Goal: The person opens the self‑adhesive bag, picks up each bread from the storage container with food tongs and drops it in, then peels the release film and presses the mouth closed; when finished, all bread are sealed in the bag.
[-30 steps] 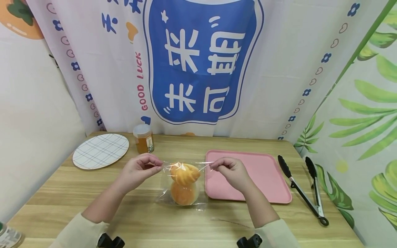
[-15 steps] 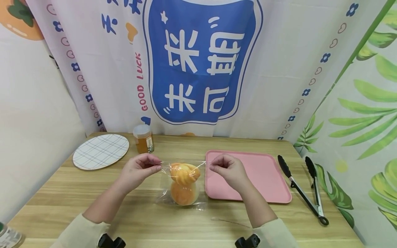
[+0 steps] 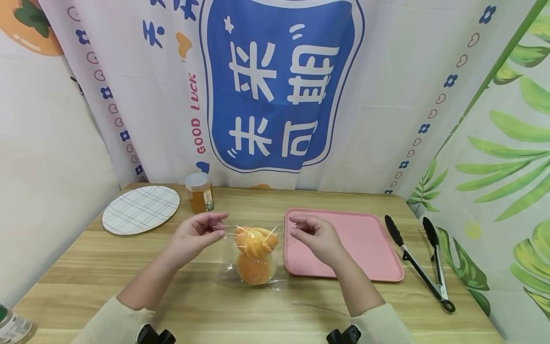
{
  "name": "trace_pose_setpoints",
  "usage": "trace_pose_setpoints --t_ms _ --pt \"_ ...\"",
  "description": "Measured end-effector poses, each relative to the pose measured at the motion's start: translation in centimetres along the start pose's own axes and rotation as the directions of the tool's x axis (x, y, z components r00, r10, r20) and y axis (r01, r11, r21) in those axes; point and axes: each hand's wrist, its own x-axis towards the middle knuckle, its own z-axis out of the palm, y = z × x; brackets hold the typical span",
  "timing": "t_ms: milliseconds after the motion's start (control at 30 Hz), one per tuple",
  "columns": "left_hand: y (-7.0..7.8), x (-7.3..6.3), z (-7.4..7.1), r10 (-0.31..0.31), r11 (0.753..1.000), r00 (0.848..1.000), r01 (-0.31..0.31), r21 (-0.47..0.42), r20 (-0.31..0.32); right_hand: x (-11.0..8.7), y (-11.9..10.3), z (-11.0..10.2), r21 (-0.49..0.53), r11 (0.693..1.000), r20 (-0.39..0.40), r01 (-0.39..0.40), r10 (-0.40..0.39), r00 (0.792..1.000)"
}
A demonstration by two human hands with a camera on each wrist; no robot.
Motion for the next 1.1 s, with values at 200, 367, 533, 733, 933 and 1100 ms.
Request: trace_pose_setpoints --t_ms 200,367,533,733,933,1100 --pt "0.0 0.3 1.0 -0.095 0.995 0.995 0.095 -0.005 0.021 0.2 -0.2 0.0 -0.046 0.999 0.034 0.013 -0.011 0.999" --pt "-0.2 0.3 1.7 -0.179 0.983 0.983 0.180 -0.045 0.041 0.4 -0.9 0.3 -0.121 0.993 0.042 0.001 0.004 0.999" --pt "-0.1 0.3 1.9 -0.188 0.980 0.982 0.190 -0.064 0.028 1.1 -3.8 1.3 -0.387 0.919 0.111 0.081 -0.040 0.993" --pt "0.0 0.4 2.3 -0.174 0.981 0.984 0.175 -0.084 0.026 2.3 -7.3 4.2 -0.620 0.743 0.260 0.250 -0.106 0.960" --pt "0.0 0.2 2.5 -0.158 0.985 0.987 0.159 -0.072 0.022 2.6 -7.5 5.3 -0.639 0.747 0.273 0.184 -0.003 0.962" --pt "-0.1 0.0 2.3 -0.140 0.989 0.990 0.140 -0.052 0.005 2.3 -6.2 3.6 -0.555 0.829 0.235 0.071 0.074 0.969"
